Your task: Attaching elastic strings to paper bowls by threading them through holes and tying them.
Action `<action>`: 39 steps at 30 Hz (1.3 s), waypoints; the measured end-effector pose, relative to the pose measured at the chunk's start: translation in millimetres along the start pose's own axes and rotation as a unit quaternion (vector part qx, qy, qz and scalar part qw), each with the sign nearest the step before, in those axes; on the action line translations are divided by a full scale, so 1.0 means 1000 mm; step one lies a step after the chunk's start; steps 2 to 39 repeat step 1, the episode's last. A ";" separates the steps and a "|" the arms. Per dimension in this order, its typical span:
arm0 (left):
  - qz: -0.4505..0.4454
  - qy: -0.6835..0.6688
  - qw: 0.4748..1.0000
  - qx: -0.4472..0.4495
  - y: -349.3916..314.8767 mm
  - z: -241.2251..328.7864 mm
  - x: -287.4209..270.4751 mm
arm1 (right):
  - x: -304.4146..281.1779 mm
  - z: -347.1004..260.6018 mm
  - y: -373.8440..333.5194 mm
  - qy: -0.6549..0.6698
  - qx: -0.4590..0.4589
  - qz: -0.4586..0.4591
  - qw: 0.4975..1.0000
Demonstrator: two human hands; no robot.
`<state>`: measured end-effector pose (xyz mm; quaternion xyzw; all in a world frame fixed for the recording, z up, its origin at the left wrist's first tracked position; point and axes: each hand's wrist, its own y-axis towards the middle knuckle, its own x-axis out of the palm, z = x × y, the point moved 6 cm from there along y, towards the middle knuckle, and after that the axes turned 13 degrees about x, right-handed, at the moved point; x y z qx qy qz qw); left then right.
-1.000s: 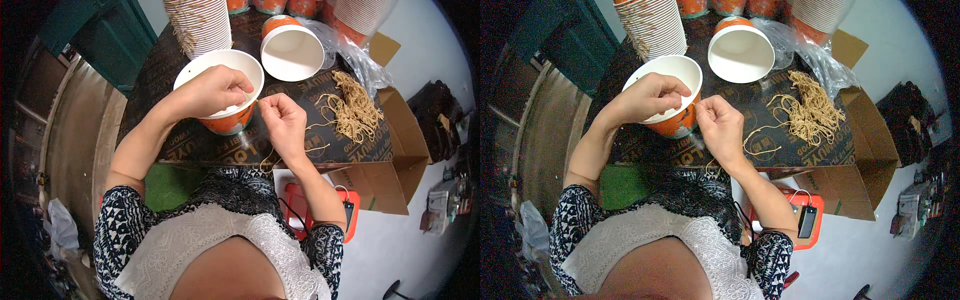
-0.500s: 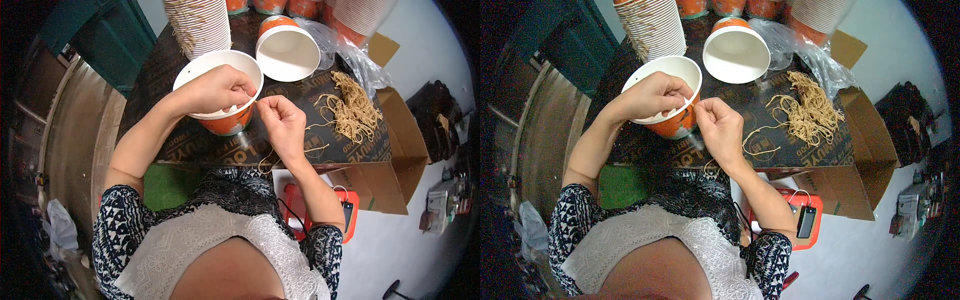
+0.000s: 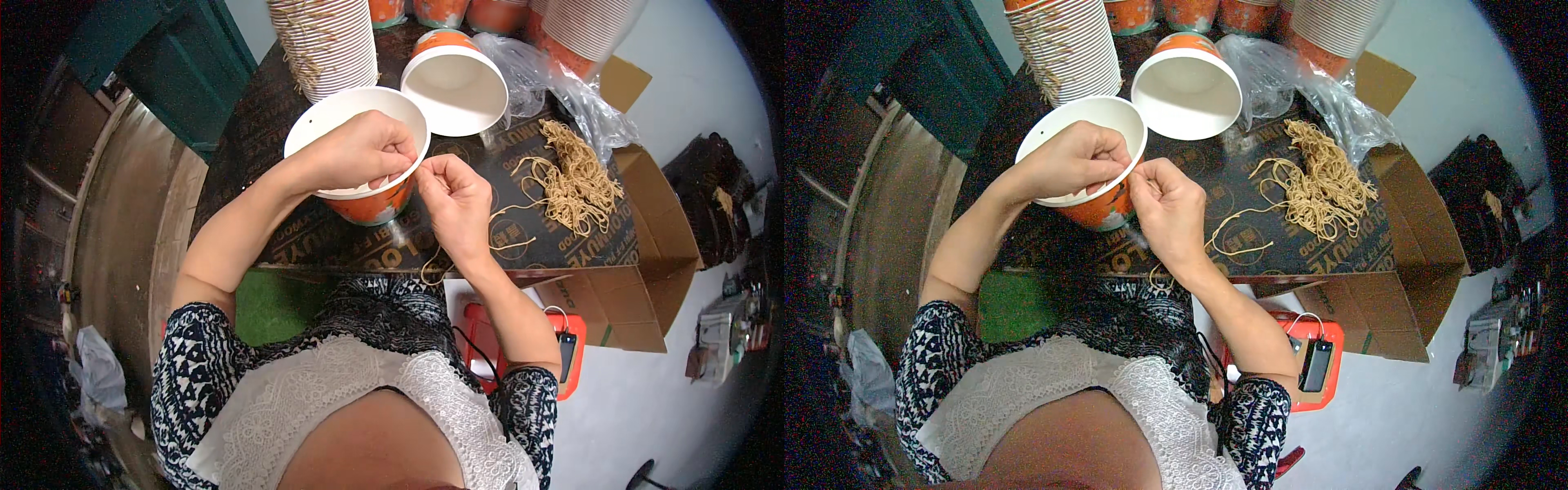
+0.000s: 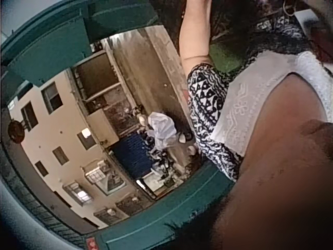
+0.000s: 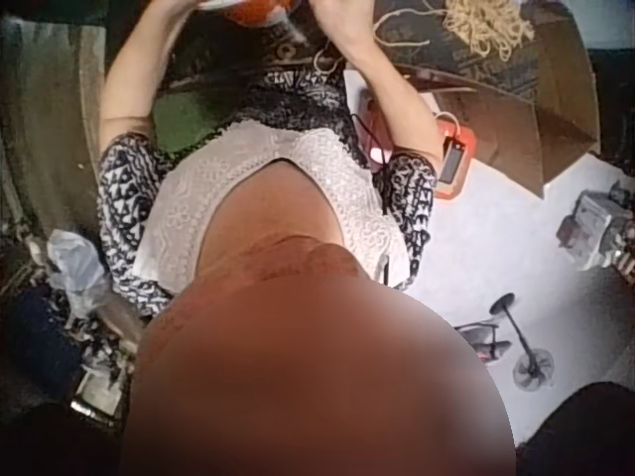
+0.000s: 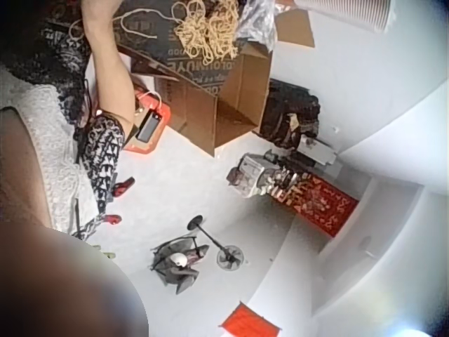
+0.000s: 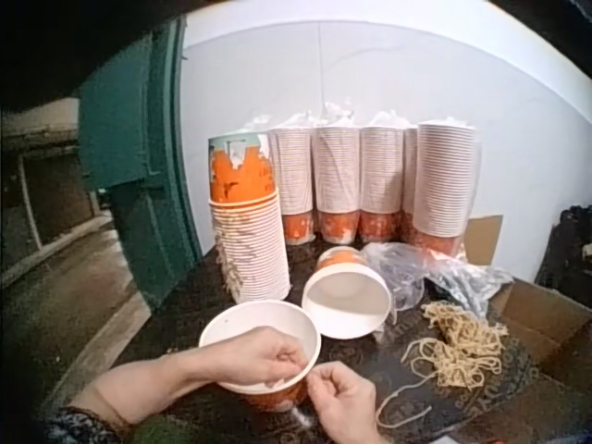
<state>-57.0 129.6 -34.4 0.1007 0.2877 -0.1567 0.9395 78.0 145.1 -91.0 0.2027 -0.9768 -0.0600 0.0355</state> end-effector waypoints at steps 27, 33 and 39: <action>-0.010 0.032 0.999 -0.001 0.002 -0.004 0.000 | 0.000 0.000 0.000 -0.011 0.001 0.005 1.000; -0.010 0.032 0.999 -0.001 0.002 -0.004 0.000 | 0.000 0.000 0.000 -0.011 0.001 0.005 1.000; -0.010 0.032 0.999 -0.001 0.002 -0.004 0.000 | 0.000 0.000 0.000 -0.011 0.001 0.005 1.000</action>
